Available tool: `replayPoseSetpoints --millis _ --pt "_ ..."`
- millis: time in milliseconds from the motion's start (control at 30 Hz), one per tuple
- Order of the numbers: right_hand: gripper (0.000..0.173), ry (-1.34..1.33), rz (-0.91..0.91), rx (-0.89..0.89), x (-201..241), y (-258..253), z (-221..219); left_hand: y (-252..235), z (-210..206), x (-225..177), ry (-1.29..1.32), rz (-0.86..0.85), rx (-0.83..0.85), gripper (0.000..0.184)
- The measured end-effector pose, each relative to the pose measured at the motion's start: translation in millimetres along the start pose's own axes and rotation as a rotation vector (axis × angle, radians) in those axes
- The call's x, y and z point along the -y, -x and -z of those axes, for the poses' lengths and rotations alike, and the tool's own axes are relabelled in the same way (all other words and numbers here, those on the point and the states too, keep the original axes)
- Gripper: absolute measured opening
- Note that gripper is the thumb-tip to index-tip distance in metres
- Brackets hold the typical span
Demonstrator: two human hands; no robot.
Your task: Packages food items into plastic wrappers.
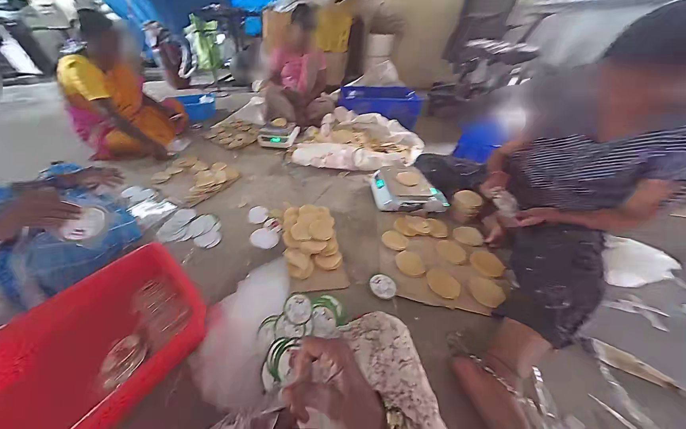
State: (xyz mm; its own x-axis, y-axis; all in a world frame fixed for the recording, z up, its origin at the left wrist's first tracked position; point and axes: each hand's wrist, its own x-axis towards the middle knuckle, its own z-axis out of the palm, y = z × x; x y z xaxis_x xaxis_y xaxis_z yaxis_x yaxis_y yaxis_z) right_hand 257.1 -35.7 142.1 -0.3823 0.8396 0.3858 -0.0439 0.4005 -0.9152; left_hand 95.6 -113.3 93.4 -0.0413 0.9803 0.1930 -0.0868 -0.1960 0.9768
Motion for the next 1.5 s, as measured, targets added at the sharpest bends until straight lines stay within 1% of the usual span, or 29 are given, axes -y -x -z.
replayPoseSetpoints --millis 67,100,167,233,267,333,400,467,533,567,633,700,767,833,900,933,1000,1067,1100,1133,1167,1200,1267,1333,1367,1400,1433,1500 --pt "0.023 -0.149 -0.024 0.046 -12 -11 3 -10 6 0 -0.004 -0.032 -0.06 0.016" --pt "0.028 -0.179 -0.043 0.036 -21 -18 7 -16 12 0 -0.011 -0.05 -0.12 0.014" --pt "0.036 -0.127 -0.123 -0.03 -46 -38 16 -31 28 -3 -0.035 -0.069 -0.267 0.008" --pt "0.031 0.113 -0.248 -0.103 -79 -58 24 -49 50 5 -0.046 -0.101 -0.431 0.01" --pt "0.029 0.27 -0.336 -0.084 -93 -67 29 -57 62 12 -0.046 -0.128 -0.495 0.012" --pt "0.03 0.561 -0.534 0.072 -121 -82 33 -66 84 29 -0.04 -0.161 -0.606 0.014" --pt "0.034 0.806 -0.707 0.263 -151 -90 25 -71 98 47 -0.004 -0.139 -0.693 0.01" --pt "0.049 0.946 -0.823 0.397 -172 -87 8 -75 102 53 0.056 -0.075 -0.763 0.013" --pt "0.063 1.05 -0.839 0.449 -195 -76 -12 -81 102 54 0.107 -0.046 -0.795 0.014" --pt "0.061 1.093 -0.818 0.46 -205 -71 -20 -85 103 55 0.125 -0.051 -0.795 0.014" --pt "0.047 1.149 -0.787 0.475 -212 -64 -28 -88 103 57 0.146 -0.04 -0.779 0.014" --pt "0.04 1.17 -0.806 0.523 -205 -65 -29 -90 101 61 0.171 -0.01 -0.775 0.013" --pt "0.036 1.166 -0.84 0.53 -201 -70 -26 -92 98 62 0.188 0.028 -0.782 0.012" --pt "0.037 1.124 -0.852 0.518 -197 -73 -22 -91 95 61 0.188 0.055 -0.788 0.013" --pt "0.049 1.064 -0.846 0.502 -201 -71 -22 -90 94 61 0.173 0.076 -0.78 0.012" --pt "0.048 1.089 -0.818 0.525 -207 -68 -24 -89 94 62 0.168 0.077 -0.767 0.012" --pt "0.039 1.17 -0.783 0.602 -211 -63 -29 -89 95 65 0.157 0.073 -0.746 0.014" --pt "0.037 1.199 -0.774 0.677 -205 -65 -35 -89 94 66 0.142 0.073 -0.74 0.014" --pt "0.036 1.19 -0.766 0.683 -201 -66 -35 -88 94 66 0.137 0.079 -0.742 0.014" --pt "0.033 1.174 -0.763 0.653 -196 -68 -33 -87 93 66 0.141 0.084 -0.749 0.013" --pt "0.032 1.147 -0.767 0.58 -190 -71 -30 -86 92 65 0.151 0.088 -0.755 0.014" --pt "0.033 1.092 -0.787 0.455 -182 -76 -24 -85 92 65 0.156 0.093 -0.759 0.014" --pt "0.037 0.94 -0.791 0.141 -171 -87 0 -83 91 64 0.168 0.098 -0.753 0.014" --pt "0.037 0.806 -0.674 -0.199 -179 -97 32 -83 91 66 0.174 0.11 -0.748 0.015" --pt "0.037 0.763 -0.59 -0.327 -189 -104 51 -83 92 68 0.17 0.122 -0.736 0.016" --pt "0.038 0.724 -0.521 -0.419 -197 -113 69 -83 91 68 0.166 0.137 -0.723 0.016" --pt "0.039 0.714 -0.487 -0.473 -197 -126 85 -83 91 69 0.16 0.145 -0.703 0.015" --pt "0.04 0.818 -0.476 -0.517 -189 -158 108 -85 91 73 0.166 0.144 -0.663 0.015"
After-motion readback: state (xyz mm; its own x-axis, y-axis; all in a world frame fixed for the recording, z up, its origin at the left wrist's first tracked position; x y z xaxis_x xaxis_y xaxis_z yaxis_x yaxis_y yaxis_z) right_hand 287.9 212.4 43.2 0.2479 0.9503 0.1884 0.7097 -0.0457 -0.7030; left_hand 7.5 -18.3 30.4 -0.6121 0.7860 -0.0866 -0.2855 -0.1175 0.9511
